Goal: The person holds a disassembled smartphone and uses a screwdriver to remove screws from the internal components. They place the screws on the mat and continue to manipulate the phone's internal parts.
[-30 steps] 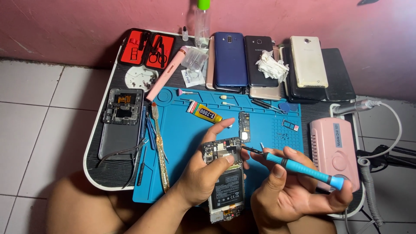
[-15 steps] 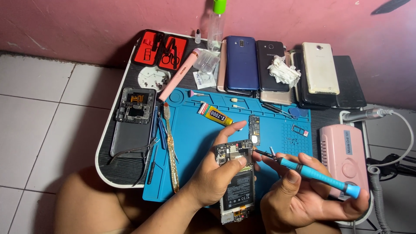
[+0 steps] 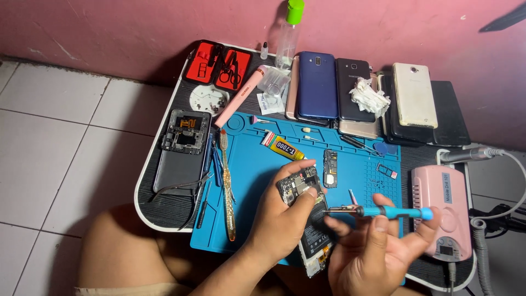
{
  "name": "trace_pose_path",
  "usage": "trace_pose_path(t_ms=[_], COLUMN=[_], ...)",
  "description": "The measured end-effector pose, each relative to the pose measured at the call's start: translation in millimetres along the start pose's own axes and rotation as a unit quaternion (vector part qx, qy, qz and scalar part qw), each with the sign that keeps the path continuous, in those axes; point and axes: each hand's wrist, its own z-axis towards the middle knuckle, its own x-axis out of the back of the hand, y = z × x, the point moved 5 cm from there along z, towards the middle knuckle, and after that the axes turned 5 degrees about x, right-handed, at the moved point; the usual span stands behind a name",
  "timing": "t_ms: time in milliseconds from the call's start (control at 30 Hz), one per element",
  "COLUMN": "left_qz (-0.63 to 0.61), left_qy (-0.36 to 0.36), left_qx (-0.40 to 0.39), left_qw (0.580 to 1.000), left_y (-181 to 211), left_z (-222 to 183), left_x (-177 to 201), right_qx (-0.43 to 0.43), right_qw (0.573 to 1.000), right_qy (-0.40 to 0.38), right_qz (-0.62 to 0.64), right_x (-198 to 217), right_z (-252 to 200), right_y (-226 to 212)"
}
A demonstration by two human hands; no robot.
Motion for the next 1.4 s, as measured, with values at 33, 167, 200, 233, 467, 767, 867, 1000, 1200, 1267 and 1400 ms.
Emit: trace_pose_path(t_ms=[33,167,200,233,467,767,867,1000,1200,1267,1400], left_qz=[0.001,0.255,0.306,0.306,0.588,0.623,0.619,0.619,0.746,0.763,0.774], left_qy=[0.001,0.104,0.127,0.128,0.126,0.192,0.190,0.123,0.185,0.152,0.088], left_qx=[-0.001,-0.043,-0.038,-0.038,-0.252,-0.334,-0.359,-0.381,-0.334,-0.340,-0.376], left_qw=[1.000,0.960,0.943,0.942,0.758,0.681,0.672,0.676,0.546,0.528,0.502], left_y=[3.4,21.1,24.2,19.3,16.2,6.6,9.5,29.4,91.3,94.7,98.6], left_z=[-0.3,-1.1,-0.4,2.2,-2.8,-25.8,-27.9,-28.6,12.8,20.8,21.9], left_x=[3.3,23.0,28.2,33.4,23.9,22.8,26.3,46.8,179.7,195.9,202.7], right_qx=[0.000,-0.087,-0.082,-0.082,-0.097,-0.101,-0.088,-0.068,-0.076,-0.079,-0.080], right_qw=[1.000,0.996,0.997,0.997,0.994,0.994,0.995,0.998,0.997,0.997,0.996], right_qy=[0.000,-0.001,-0.009,-0.009,-0.002,0.004,-0.005,-0.017,-0.006,0.001,0.008], right_qz=[0.001,0.013,0.007,0.008,-0.055,-0.033,-0.039,-0.005,-0.025,-0.023,-0.023], right_x=[-2.6,-9.9,-11.9,-13.3,-22.6,-22.2,-19.9,-16.2,-17.0,-21.0,-19.8], right_z=[-0.4,-4.1,-4.4,-5.2,-6.4,-7.1,-6.2,-5.2,-4.6,-3.7,-5.3], right_y=[-0.4,6.8,6.3,5.6,0.3,2.6,4.4,8.6,6.2,4.6,3.5])
